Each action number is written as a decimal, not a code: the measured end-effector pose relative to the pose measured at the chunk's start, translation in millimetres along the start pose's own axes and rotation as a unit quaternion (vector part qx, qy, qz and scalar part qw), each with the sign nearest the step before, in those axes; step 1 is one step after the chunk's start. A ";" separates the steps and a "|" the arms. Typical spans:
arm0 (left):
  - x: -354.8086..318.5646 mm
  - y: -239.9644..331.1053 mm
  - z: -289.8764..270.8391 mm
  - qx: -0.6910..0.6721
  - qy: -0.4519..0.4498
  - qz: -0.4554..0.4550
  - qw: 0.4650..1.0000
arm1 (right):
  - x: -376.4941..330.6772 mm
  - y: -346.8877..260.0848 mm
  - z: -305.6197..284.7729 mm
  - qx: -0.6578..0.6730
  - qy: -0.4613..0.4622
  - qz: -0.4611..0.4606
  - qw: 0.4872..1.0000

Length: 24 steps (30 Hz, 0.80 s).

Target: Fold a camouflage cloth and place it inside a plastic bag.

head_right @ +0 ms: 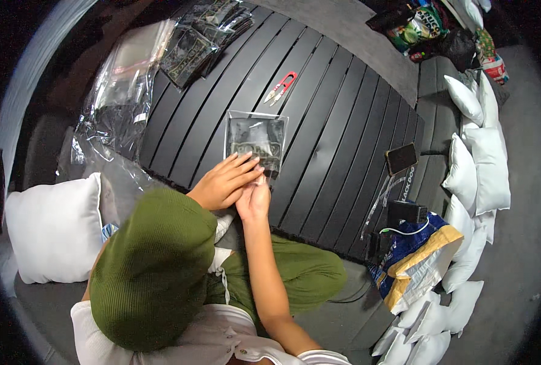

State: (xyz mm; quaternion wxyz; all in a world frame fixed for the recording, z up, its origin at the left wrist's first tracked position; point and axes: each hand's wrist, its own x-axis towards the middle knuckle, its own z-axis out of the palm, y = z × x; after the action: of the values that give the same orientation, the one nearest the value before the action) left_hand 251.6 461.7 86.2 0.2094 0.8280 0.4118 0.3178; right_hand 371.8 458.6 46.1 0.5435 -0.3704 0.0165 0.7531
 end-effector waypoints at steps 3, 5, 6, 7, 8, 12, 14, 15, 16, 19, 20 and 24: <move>-8.2 -1.4 1.0 0.008 -0.010 0.014 1.000 | -14.1 5.0 -9.9 -0.021 -0.022 0.020 0.999; -12.3 -3.6 -0.2 0.013 -0.016 0.020 1.000 | -18.5 11.0 -4.6 0.031 -0.018 0.023 0.999; -9.3 -4.2 -1.5 0.030 -0.011 0.024 0.999 | -16.3 13.0 -3.9 0.039 -0.017 0.021 0.999; -6.9 -4.9 -1.9 0.048 -0.006 0.029 0.998 | -12.2 15.0 -2.0 0.046 -0.017 0.020 0.999; -7.3 -7.1 2.9 0.041 0.012 0.029 0.999 | -8.6 16.8 -1.8 0.046 -0.019 0.021 0.999; -8.2 -10.6 4.3 0.030 0.017 0.029 0.999 | 1.2 16.9 0.3 0.085 -0.017 0.055 0.995; -9.5 -8.7 -0.5 0.031 0.013 0.017 0.999 | 2.1 17.6 2.9 0.083 -0.029 0.071 0.994; -7.8 -5.8 -1.3 0.029 0.013 0.018 0.999 | 2.7 16.2 -0.6 0.081 -0.036 0.081 0.993; -5.3 -2.2 -3.0 0.041 0.010 0.018 0.999 | 3.5 15.2 -6.7 0.080 -0.034 0.078 0.993; -7.8 -1.3 -6.3 0.039 0.000 0.018 0.999 | -7.3 14.9 -14.2 0.127 -0.130 0.101 0.978; -9.1 -2.5 -7.3 0.024 -0.007 0.018 1.000 | -17.8 12.1 -16.6 0.041 -0.114 0.080 0.989; -11.9 -14.4 -22.3 0.007 0.055 -0.074 0.996 | -67.8 -21.4 -17.4 -0.308 -0.080 0.157 0.935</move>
State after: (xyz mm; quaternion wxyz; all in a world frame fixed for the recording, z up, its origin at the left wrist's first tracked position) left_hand 222.6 462.2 89.1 0.2034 0.7780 0.4847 0.3439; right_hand 408.1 405.2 80.6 0.2773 -0.4513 -0.2021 0.8238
